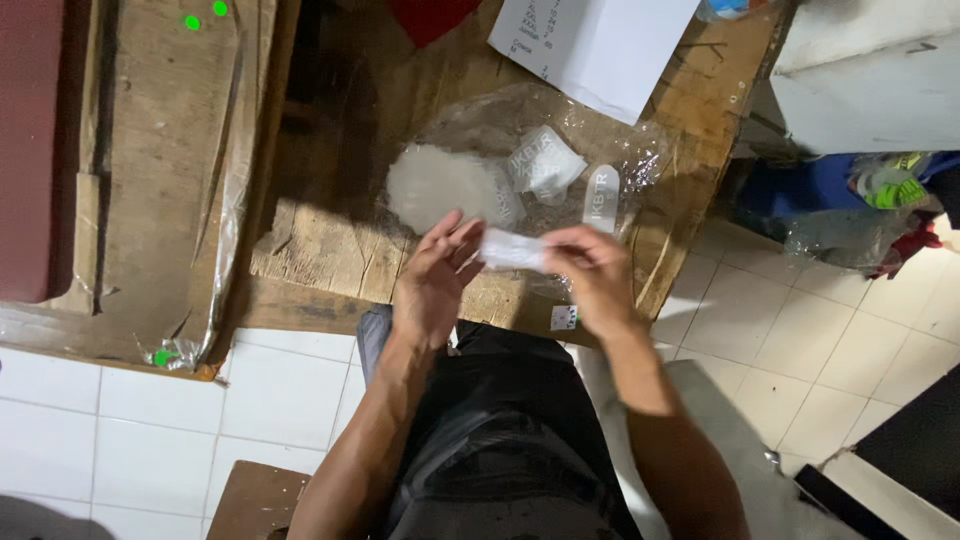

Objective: The person separates and stacks small white stickers from a plastic sheet on a wooden table. They peel individual stickers and place them into a growing pile, occasionally adjusting the sheet and the pile.

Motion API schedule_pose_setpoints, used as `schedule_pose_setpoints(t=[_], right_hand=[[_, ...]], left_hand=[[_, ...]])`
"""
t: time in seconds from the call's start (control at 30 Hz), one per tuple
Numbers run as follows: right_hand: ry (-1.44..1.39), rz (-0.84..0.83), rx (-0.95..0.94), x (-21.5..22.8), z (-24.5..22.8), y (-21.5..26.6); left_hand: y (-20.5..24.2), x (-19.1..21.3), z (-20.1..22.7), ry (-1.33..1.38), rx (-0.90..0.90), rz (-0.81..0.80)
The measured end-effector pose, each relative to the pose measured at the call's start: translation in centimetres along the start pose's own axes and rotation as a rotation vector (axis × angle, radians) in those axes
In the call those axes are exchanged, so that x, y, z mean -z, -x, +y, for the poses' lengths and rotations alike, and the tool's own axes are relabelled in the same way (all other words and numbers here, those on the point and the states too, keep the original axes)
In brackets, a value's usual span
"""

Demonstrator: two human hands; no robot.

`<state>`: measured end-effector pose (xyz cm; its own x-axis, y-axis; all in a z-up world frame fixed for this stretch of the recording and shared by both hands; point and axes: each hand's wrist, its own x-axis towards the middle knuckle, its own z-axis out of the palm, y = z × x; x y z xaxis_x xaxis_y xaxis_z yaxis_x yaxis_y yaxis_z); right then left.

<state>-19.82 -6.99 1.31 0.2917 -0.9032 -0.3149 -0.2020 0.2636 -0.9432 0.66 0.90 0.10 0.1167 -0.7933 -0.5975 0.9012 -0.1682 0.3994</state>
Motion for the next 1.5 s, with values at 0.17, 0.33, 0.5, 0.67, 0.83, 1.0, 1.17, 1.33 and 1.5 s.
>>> schedule_pose_setpoints(t=[0.17,0.33,0.5,0.67,0.83,1.0,1.17,1.33,1.5], right_hand=[[0.314,0.023,-0.044,5.3,1.0,0.3],[0.803,0.007,0.115,6.5,6.5,-0.3],[0.591,0.162,0.239,-0.2,4.7,-2.6],[0.873,-0.066,0.366,-6.5,4.3,-7.9],[1.060,-0.104,0.225,-11.1,0.9,-8.3],[0.988,0.029,0.290,-11.9,3.9,-8.3],[0.872,0.139,0.386,-10.7,7.3,-8.6],[0.513,0.197,0.273,-10.4,5.3,-8.3],[0.317,0.181,0.045,-7.9,6.2,-8.6]], left_hand=[[0.4,3.2,0.1,-0.028,-0.022,0.086],[0.7,2.7,1.1,-0.169,-0.087,0.143],[0.1,4.3,2.3,-1.088,-0.438,0.539],[-3.9,6.6,0.9,-1.073,-0.610,0.556],[-3.5,3.6,2.8,-1.253,-0.489,0.590],[-4.1,4.6,2.0,-1.318,-0.699,0.529],[-6.5,8.5,-0.5,-1.395,-0.809,0.546],[-7.0,9.1,-0.5,-1.400,-0.698,0.546],[-6.8,9.2,-0.4,-1.394,-0.679,0.545]])
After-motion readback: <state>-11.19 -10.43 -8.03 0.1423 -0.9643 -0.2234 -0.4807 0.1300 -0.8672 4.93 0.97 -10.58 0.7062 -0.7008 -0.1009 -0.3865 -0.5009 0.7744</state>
